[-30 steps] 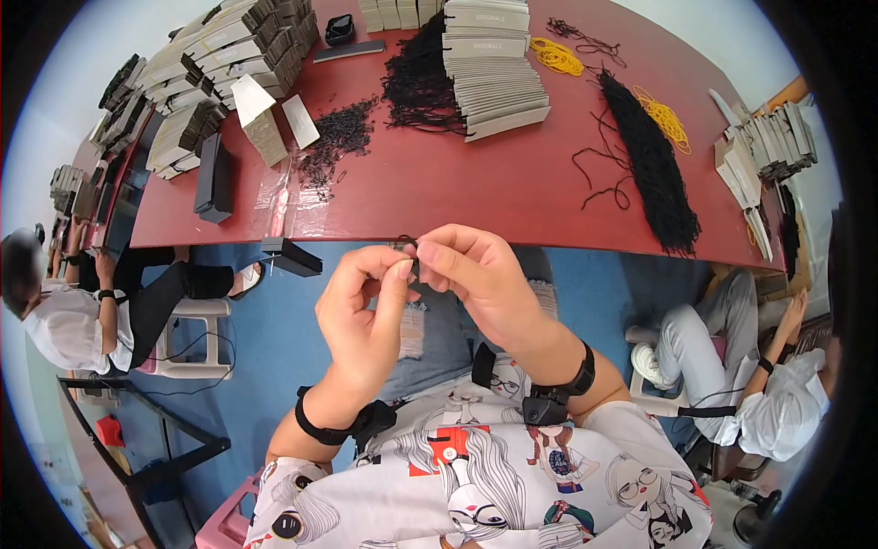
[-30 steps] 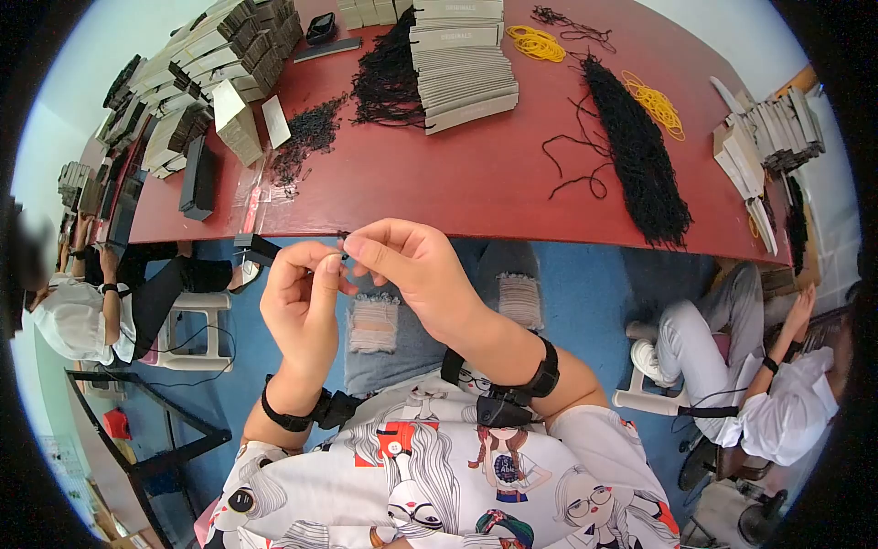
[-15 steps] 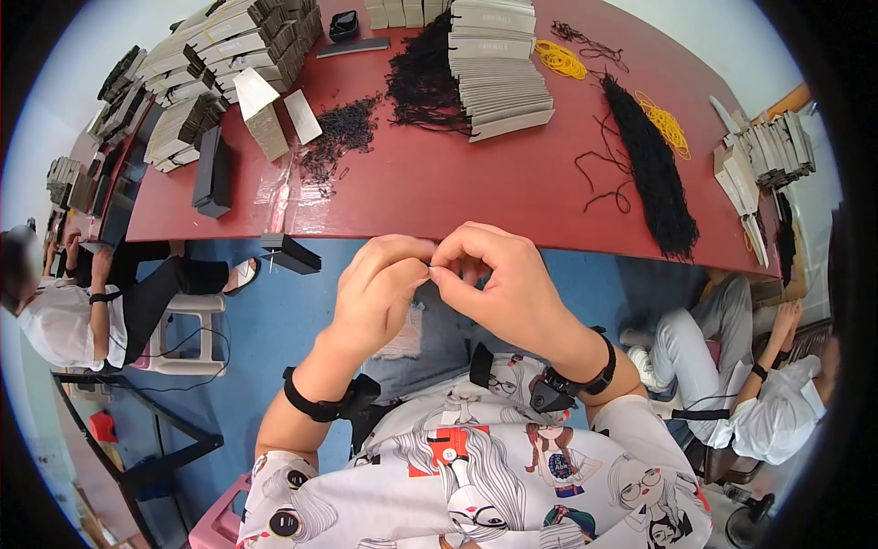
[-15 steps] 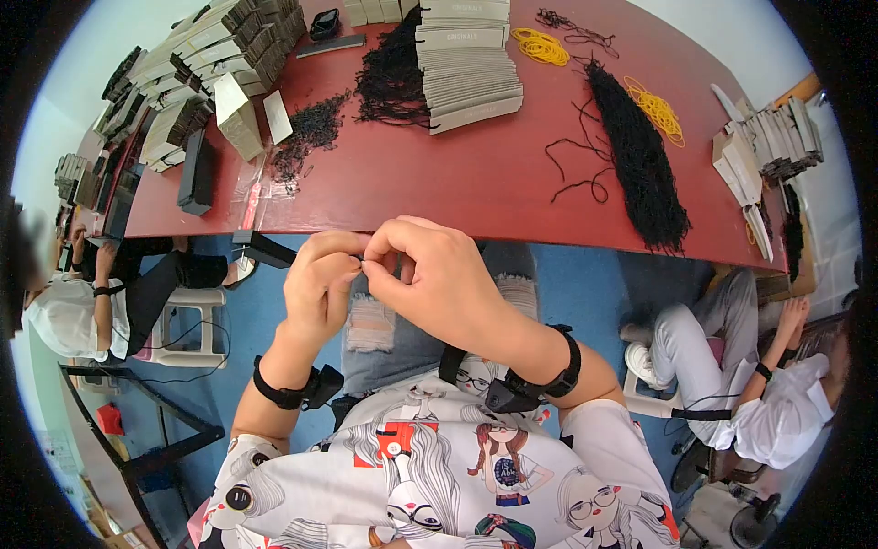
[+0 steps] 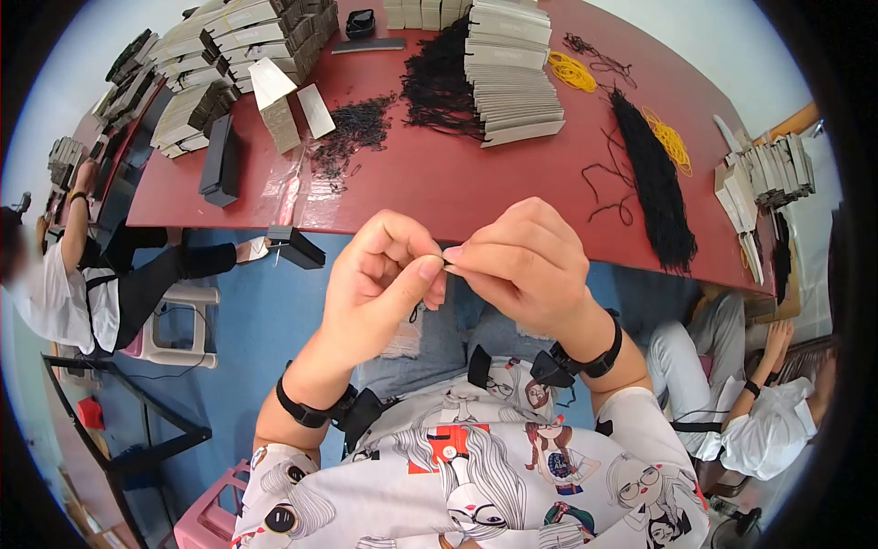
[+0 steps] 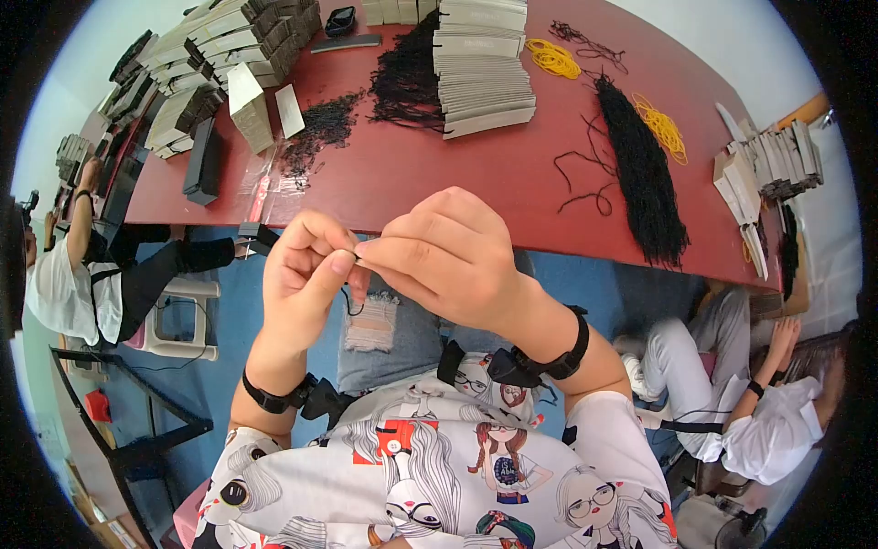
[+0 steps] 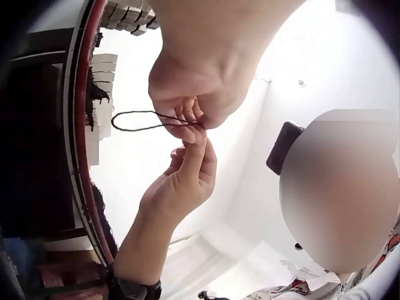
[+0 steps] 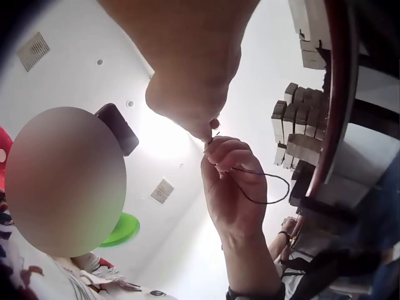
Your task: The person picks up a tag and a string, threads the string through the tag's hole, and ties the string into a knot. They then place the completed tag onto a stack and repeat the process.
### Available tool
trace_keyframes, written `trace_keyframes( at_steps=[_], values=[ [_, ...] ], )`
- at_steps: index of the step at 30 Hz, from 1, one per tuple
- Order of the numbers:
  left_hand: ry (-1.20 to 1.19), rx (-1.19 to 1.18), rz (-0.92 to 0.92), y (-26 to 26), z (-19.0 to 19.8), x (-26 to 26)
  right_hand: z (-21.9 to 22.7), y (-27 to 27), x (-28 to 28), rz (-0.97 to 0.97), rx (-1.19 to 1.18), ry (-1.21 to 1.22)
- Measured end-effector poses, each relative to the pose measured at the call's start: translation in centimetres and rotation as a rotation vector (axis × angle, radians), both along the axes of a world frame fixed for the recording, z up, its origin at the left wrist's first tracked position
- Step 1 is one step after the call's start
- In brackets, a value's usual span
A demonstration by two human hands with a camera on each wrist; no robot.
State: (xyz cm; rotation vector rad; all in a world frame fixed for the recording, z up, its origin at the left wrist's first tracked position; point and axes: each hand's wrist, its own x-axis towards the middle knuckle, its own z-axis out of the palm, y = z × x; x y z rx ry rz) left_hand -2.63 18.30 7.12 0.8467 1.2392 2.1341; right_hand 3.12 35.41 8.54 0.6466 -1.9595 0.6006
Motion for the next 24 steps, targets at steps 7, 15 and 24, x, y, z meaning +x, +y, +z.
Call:
trace_keyframes(
  at_steps=[7, 15, 24],
  values=[
    [0.039, 0.023, -0.142, -0.5, 1.2, -1.4, 1.6, 0.0, -0.2, 0.241, -0.182, -0.252],
    [-0.015, 0.048, -0.225, -0.1, 0.2, -2.1, 1.2, -0.7, 0.2, 0.423, -0.583, -0.764],
    [0.011, -0.157, 0.104, -1.1, 0.5, -0.2, -0.6, -1.5, 0.0, 0.494, -0.804, -0.818]
  ],
)
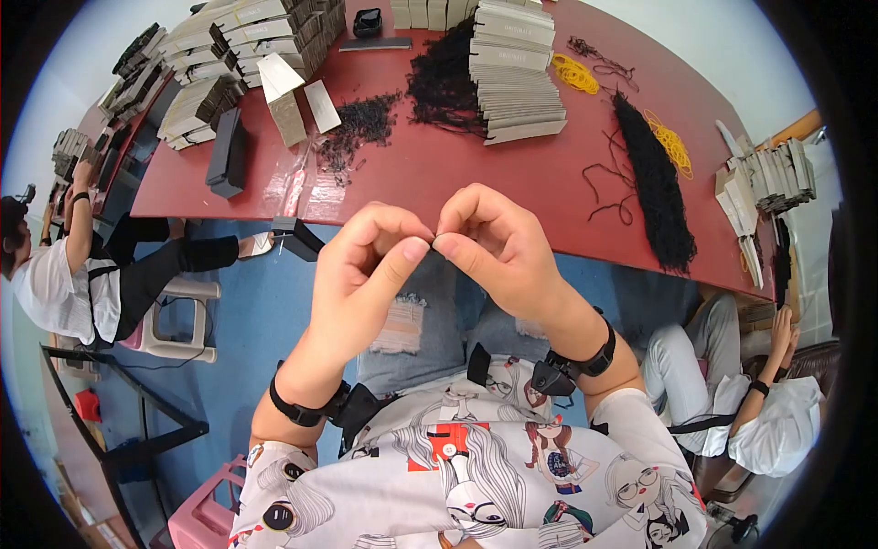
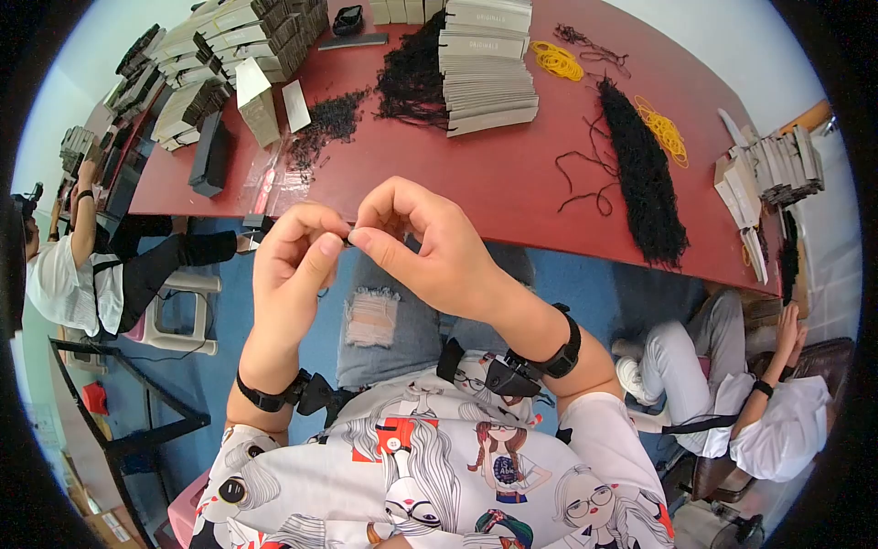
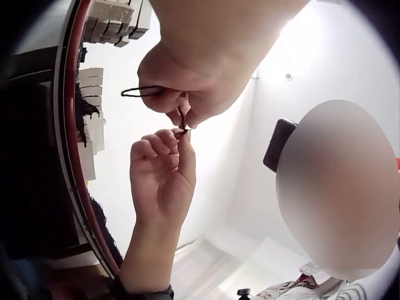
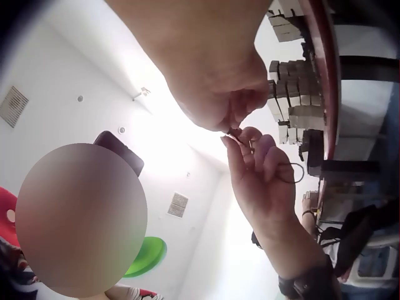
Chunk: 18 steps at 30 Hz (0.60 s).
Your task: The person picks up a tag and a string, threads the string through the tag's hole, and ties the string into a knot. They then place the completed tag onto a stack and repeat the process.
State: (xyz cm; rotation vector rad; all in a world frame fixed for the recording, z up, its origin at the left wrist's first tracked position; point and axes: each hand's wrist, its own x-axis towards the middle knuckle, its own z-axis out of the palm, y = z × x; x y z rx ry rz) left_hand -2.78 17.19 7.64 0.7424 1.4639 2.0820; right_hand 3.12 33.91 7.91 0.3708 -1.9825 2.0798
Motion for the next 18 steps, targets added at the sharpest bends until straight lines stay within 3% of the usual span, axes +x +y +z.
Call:
trace_keyframes(
  at_steps=[2, 9, 14, 15, 17, 18],
  values=[
    [0.54, -0.115, 0.259, 0.1, -0.3, 0.0, 0.1, 0.0, 0.1, -0.016, -0.01, -0.016],
    [0.593, -0.354, 0.282, -0.4, 2.4, 1.0, 0.7, 0.5, 0.3, -0.002, 0.089, -0.025],
    [0.861, -0.439, 0.324, -0.3, 3.1, 1.2, 1.0, 0.5, 0.6, -0.028, 0.121, -0.055],
    [0.861, -0.44, 0.323, -0.3, 3.0, 1.1, 0.9, 0.5, 0.5, 0.023, 0.045, -0.097],
    [0.569, -0.375, 0.17, -0.5, 2.6, 0.7, 0.9, 0.5, 0.6, 0.074, -0.033, -0.141],
    [0.567, -0.377, 0.169, -0.5, 2.5, 0.7, 0.9, 0.3, 0.6, 0.1, -0.112, -0.159]
  ],
)
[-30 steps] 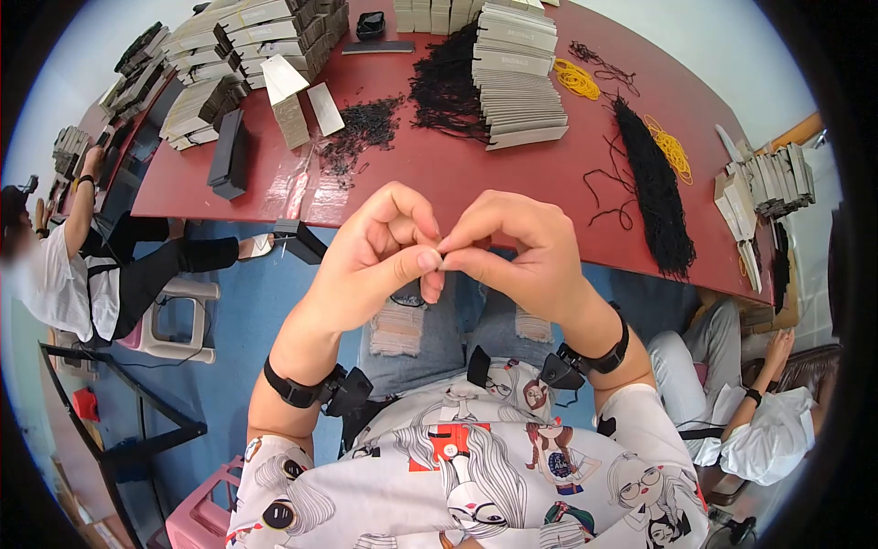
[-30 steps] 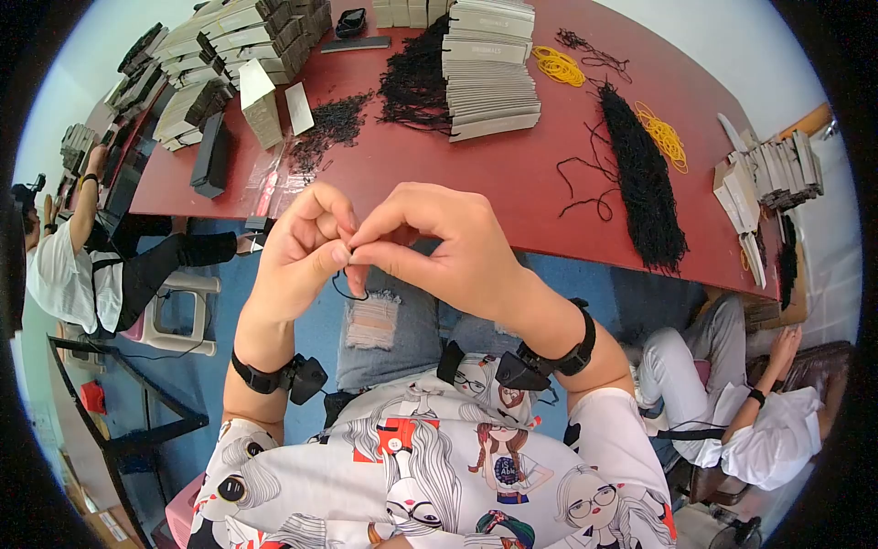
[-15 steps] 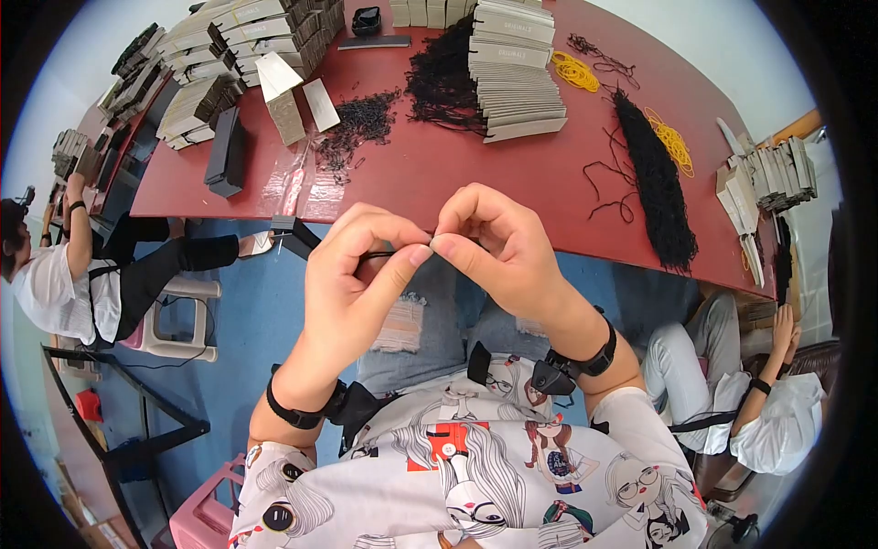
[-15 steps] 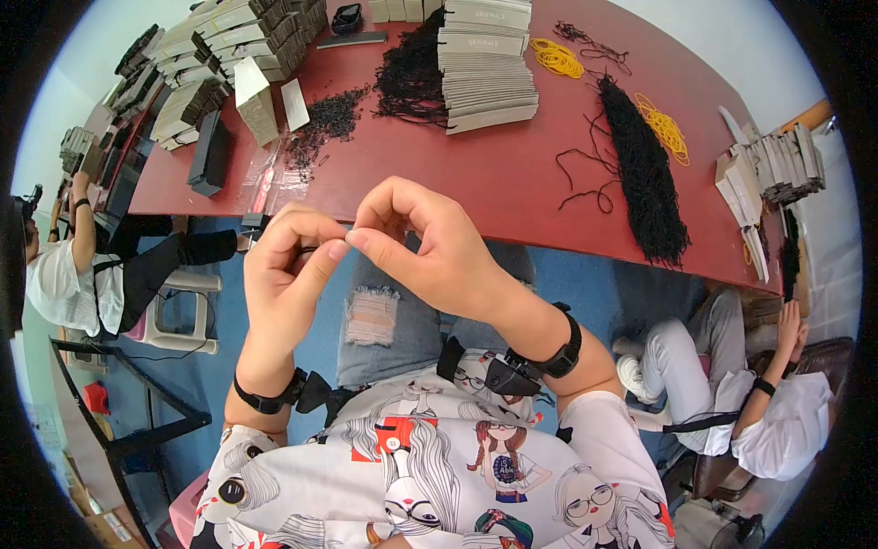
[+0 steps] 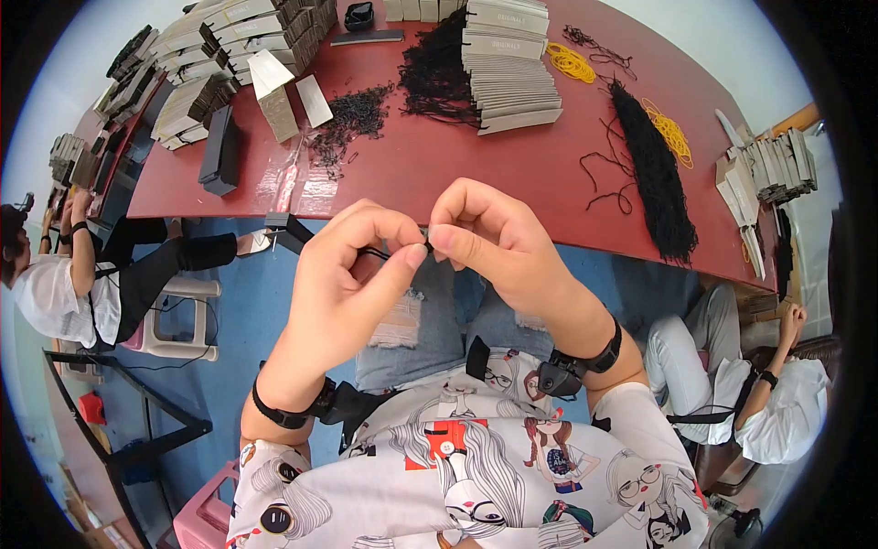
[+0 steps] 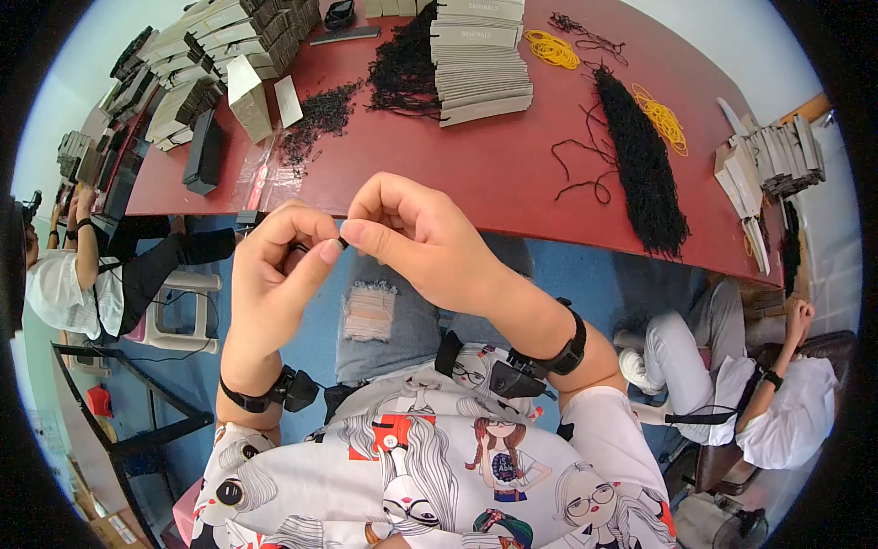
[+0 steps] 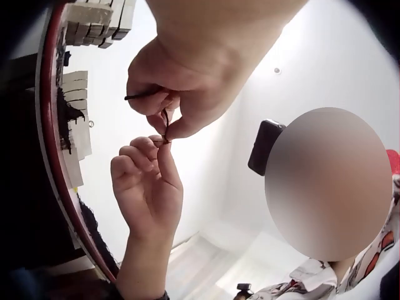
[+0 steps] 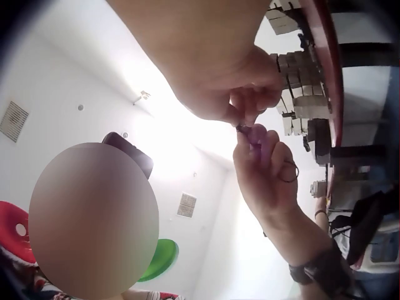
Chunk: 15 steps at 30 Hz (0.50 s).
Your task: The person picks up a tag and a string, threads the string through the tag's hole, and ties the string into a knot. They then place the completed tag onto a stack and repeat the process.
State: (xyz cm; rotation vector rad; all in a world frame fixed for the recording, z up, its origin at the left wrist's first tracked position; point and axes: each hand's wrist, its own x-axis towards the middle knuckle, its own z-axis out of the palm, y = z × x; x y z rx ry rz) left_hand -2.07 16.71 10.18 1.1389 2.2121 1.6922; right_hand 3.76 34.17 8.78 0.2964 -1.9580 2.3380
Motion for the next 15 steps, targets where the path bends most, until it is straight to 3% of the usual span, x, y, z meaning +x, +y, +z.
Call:
trace_keyframes(
  at_steps=[2, 5, 7, 8, 10, 15],
  values=[
    [-0.369, 0.159, -0.077, 0.0, -0.2, 0.1, -0.1, -0.3, 0.1, 0.021, -0.082, -0.024],
    [-0.512, 0.233, -0.135, -0.2, 0.3, 0.2, 0.1, -0.8, 0.4, 0.008, -0.081, 0.012],
    [-0.518, 0.237, -0.132, -0.2, 0.4, 0.2, 0.5, -1.5, 0.7, -0.247, 0.034, 0.101],
    [-0.524, 0.241, -0.13, -0.2, 0.4, 0.2, 0.5, -1.6, 0.8, -0.246, 0.033, 0.101],
    [-0.498, 0.235, -0.119, -0.2, 0.4, 0.2, 0.4, -1.6, 1.1, -0.572, 0.395, 0.384],
    [-0.447, 0.214, -0.107, -0.1, 0.2, 0.2, 1.0, -1.5, 1.3, -0.629, 0.75, 0.69]
  ],
)
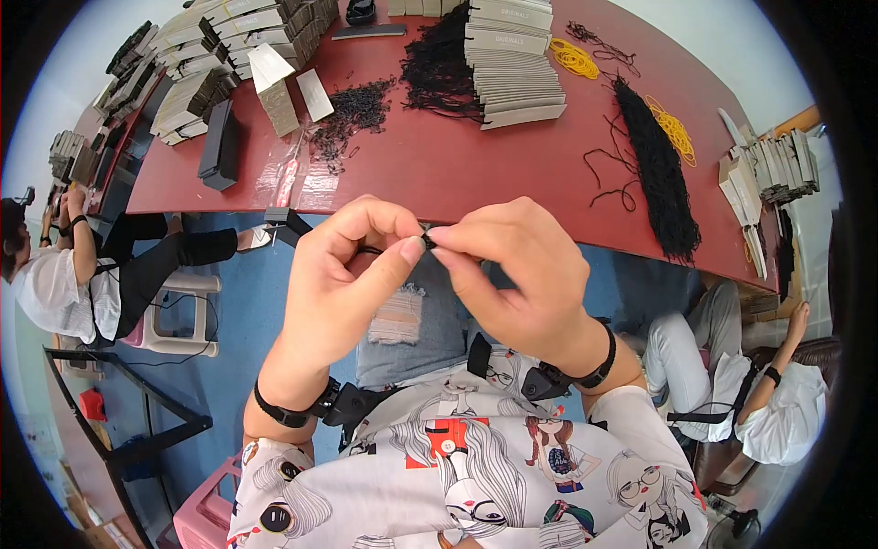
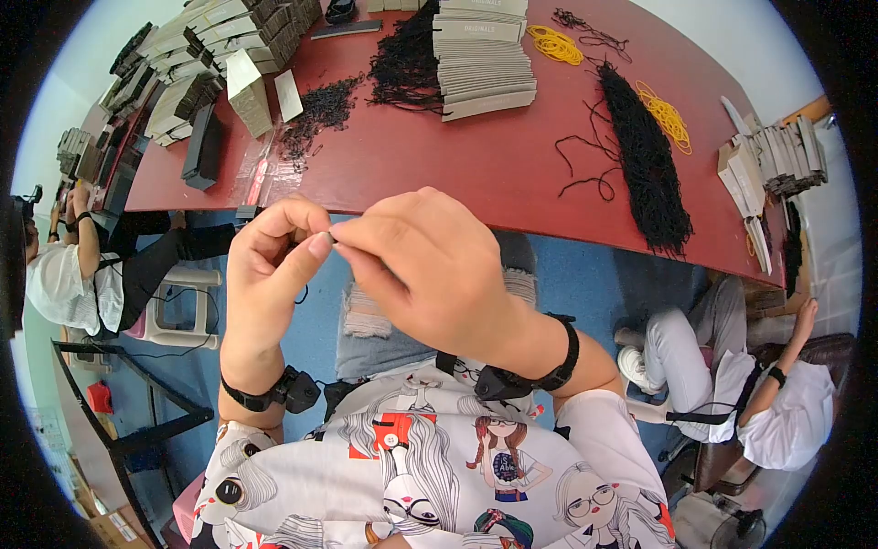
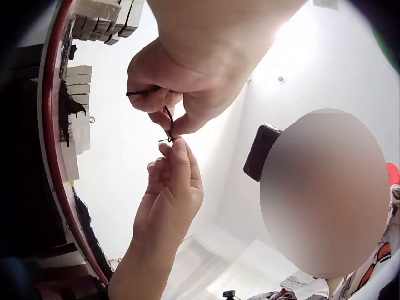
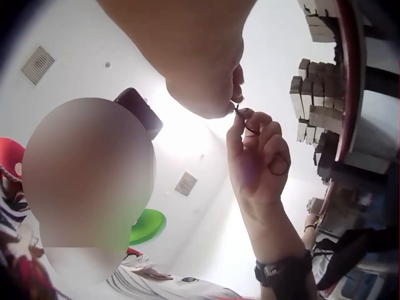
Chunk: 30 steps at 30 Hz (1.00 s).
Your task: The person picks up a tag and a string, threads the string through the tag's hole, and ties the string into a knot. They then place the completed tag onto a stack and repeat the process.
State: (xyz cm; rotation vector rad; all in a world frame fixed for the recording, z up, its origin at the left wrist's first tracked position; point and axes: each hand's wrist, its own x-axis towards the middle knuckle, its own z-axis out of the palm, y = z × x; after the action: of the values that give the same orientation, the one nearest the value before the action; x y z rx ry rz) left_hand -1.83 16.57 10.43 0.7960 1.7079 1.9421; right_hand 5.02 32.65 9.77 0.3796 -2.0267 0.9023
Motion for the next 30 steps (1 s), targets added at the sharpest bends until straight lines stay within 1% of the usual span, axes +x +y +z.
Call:
trace_keyframes(
  at_steps=[2, 6, 9, 12, 15, 17, 21, 23, 24, 26, 27, 29, 30],
  values=[
    [0.019, 0.001, 0.014, 0.1, 0.0, 0.1, -0.1, 0.1, -0.2, -0.017, 0.116, 0.071],
    [0.009, 0.019, -0.005, 0.0, 0.1, 0.1, -0.1, 0.1, -0.1, -0.011, 0.11, 0.066],
    [0.033, 0.003, -0.022, -0.1, 0.0, 0.1, 0.2, 0.4, 0.1, 0.017, 0.108, 0.007],
    [0.067, 0.011, -0.047, -0.2, -0.3, -0.2, 0.3, 0.7, 0.0, 0.049, 0.159, -0.004],
    [0.062, 0.014, -0.058, -0.2, -0.5, -0.2, 0.2, 0.6, 0.0, 0.022, 0.193, 0.006],
    [0.046, 0.023, -0.034, 0.0, -0.6, -0.1, 0.1, 0.4, -0.2, -0.021, 0.229, 0.025],
    [0.046, 0.024, -0.008, 0.2, -0.7, 0.1, -0.5, 0.3, -0.6, -0.038, 0.225, 0.052],
    [-0.033, 0.043, -0.008, 0.3, -0.7, 0.2, -0.8, 0.3, -0.9, -0.064, 0.228, 0.084],
    [-0.033, 0.043, -0.009, 0.4, -0.6, 0.3, -0.9, 0.3, -1.0, -0.065, 0.228, 0.085],
    [0.04, -0.038, 0.111, 0.6, -0.5, 0.5, -1.1, 0.3, -1.2, -0.022, 0.151, 0.042],
    [0.041, -0.037, 0.111, 0.5, -0.6, 0.4, -1.1, 0.4, -1.3, -0.022, 0.151, 0.043],
    [0.458, -0.152, 0.217, 0.2, -0.8, 0.0, -1.1, 0.5, -1.3, 0.006, 0.132, 0.027],
    [0.458, -0.152, 0.217, 0.2, -0.7, 0.0, -1.1, 0.7, -1.4, 0.006, 0.133, 0.027]
  ],
)
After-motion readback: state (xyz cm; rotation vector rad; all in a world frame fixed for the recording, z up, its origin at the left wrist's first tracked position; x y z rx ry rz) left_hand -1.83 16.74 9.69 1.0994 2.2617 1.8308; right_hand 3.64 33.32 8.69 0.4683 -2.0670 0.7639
